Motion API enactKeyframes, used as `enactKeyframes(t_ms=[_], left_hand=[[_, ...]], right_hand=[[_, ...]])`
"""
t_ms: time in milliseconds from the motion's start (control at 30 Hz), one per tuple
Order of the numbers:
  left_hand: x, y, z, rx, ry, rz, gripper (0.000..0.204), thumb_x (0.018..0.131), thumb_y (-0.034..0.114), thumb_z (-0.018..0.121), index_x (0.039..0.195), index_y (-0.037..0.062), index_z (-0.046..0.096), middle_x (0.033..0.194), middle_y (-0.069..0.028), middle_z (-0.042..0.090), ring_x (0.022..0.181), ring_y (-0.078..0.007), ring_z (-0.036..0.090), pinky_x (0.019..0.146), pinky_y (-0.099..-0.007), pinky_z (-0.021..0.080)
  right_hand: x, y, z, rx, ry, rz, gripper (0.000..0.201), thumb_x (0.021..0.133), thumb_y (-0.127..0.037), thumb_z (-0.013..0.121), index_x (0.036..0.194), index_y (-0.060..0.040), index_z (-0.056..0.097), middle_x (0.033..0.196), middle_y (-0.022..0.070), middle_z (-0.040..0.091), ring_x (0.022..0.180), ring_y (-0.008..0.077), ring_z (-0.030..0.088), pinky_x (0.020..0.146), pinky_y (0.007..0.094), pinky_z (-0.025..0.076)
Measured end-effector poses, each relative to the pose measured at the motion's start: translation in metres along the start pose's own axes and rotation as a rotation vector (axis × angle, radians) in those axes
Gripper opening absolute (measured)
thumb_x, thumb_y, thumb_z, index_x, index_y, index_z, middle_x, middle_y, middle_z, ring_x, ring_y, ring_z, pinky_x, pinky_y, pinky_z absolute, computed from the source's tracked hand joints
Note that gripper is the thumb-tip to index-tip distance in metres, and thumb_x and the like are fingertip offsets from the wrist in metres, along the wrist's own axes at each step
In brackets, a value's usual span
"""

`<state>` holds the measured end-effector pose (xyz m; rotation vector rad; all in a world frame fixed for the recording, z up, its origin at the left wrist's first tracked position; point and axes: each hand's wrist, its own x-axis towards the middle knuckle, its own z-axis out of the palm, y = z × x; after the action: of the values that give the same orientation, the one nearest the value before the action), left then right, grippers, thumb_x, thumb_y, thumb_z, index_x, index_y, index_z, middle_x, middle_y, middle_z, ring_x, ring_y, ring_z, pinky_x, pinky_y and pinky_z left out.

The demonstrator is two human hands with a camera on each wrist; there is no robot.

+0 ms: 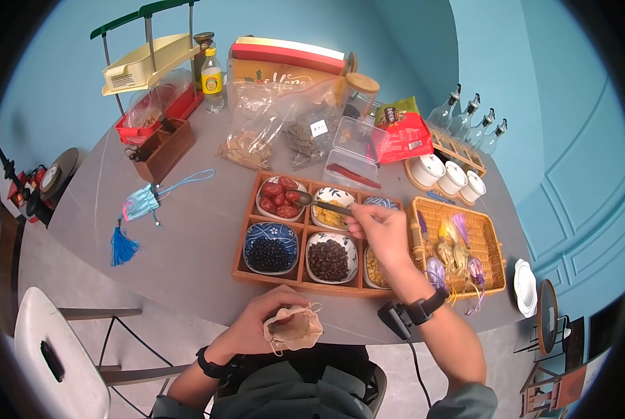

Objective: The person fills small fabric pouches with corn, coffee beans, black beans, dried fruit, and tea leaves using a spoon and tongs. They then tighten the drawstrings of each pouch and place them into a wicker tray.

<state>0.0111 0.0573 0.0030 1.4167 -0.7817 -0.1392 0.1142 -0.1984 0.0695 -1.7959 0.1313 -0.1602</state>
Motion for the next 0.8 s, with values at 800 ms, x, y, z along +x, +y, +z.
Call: enactKeyframes(t_ms=[800], left_hand=[[0.001,-0.002,0.004,0.026,0.017,-0.031,0.065,0.069,0.008,0.091,0.127,0.0064,0.062,0.119,-0.0083,0.063,0.108,-0.023,0.062,0.096,-0.0338,0.05]], right_hand=[[-0.154,-0.05,-0.085,0.156,-0.13,0.15,0.011,0.095,-0.007,0.074,0.098,0.0034,0.076,0.08,0.0121,0.075,0.069,0.0148,0.072,0.063,0.0265,0.059]])
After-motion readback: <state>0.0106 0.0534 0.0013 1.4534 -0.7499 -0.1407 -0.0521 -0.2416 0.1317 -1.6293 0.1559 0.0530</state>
